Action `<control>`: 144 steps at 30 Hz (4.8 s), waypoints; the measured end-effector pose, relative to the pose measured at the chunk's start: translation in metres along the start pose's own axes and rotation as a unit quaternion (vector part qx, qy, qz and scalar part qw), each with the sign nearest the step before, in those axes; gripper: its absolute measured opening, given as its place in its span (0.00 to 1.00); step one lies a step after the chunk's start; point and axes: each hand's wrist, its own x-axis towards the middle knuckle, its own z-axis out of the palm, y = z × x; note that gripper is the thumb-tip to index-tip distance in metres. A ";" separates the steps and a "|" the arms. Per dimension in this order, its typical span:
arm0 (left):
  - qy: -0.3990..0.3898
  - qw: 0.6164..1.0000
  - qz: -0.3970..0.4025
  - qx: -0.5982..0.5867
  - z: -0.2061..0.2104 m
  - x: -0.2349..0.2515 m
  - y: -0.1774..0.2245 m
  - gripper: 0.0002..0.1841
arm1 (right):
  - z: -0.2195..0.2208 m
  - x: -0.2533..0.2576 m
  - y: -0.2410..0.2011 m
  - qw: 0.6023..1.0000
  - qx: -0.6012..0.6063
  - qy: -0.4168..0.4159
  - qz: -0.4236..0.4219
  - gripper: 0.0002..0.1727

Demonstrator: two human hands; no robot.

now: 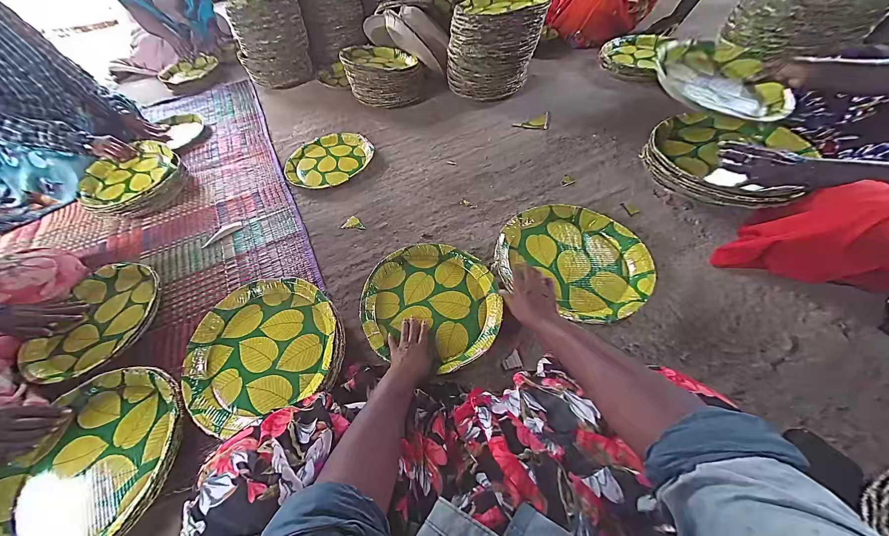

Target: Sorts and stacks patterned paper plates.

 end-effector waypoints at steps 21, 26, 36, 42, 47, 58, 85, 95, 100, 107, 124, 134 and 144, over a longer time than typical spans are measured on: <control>0.148 0.988 0.026 -0.035 -0.020 -0.001 -0.016 0.33 | 0.038 -0.018 -0.036 0.907 -0.057 -0.203 -0.364 0.28; 0.023 1.000 0.008 0.016 -0.001 0.005 -0.004 0.43 | 0.007 0.005 0.007 0.999 -0.007 -0.034 0.031 0.30; 0.093 0.995 0.021 -0.024 -0.007 0.004 -0.008 0.40 | -0.002 0.010 0.031 0.989 -0.032 0.137 -0.041 0.17; 0.479 0.875 0.050 -0.048 -0.030 0.003 -0.010 0.35 | 0.018 -0.024 -0.029 0.927 -0.013 -0.041 -0.373 0.17; 0.086 0.995 0.025 0.039 0.000 0.006 -0.010 0.39 | 0.026 -0.014 -0.024 0.932 -0.053 -0.150 -0.325 0.30; 0.034 0.998 0.022 0.041 0.003 0.012 -0.005 0.42 | 0.004 0.013 0.023 0.995 -0.038 -0.058 0.071 0.19; 0.254 0.813 -0.170 -0.495 -0.065 -0.039 -0.032 0.27 | -0.002 -0.027 -0.013 0.961 0.189 -0.116 0.168 0.40; 0.515 0.744 -0.126 -0.406 -0.188 -0.203 -0.189 0.29 | -0.009 -0.039 -0.239 0.887 0.457 -0.054 -0.051 0.37; 0.339 0.873 -0.327 -0.128 -0.062 -0.213 -0.280 0.42 | 0.076 -0.048 -0.312 0.954 0.233 -0.176 -0.070 0.42; 0.068 0.933 -0.353 -0.023 -0.041 -0.178 -0.285 0.31 | 0.085 -0.040 -0.317 0.964 0.107 -0.237 -0.055 0.40; 0.063 0.984 0.066 -0.154 -0.125 -0.069 -0.028 0.27 | -0.020 0.001 0.036 0.990 -0.017 -0.080 0.118 0.32; -0.057 0.998 -0.013 -0.027 -0.061 -0.021 -0.035 0.28 | 0.001 0.009 0.009 0.984 -0.059 -0.112 0.121 0.18; 0.171 0.983 0.072 -0.015 -0.057 -0.028 -0.028 0.33 | -0.014 0.000 0.002 0.990 0.013 0.078 -0.116 0.23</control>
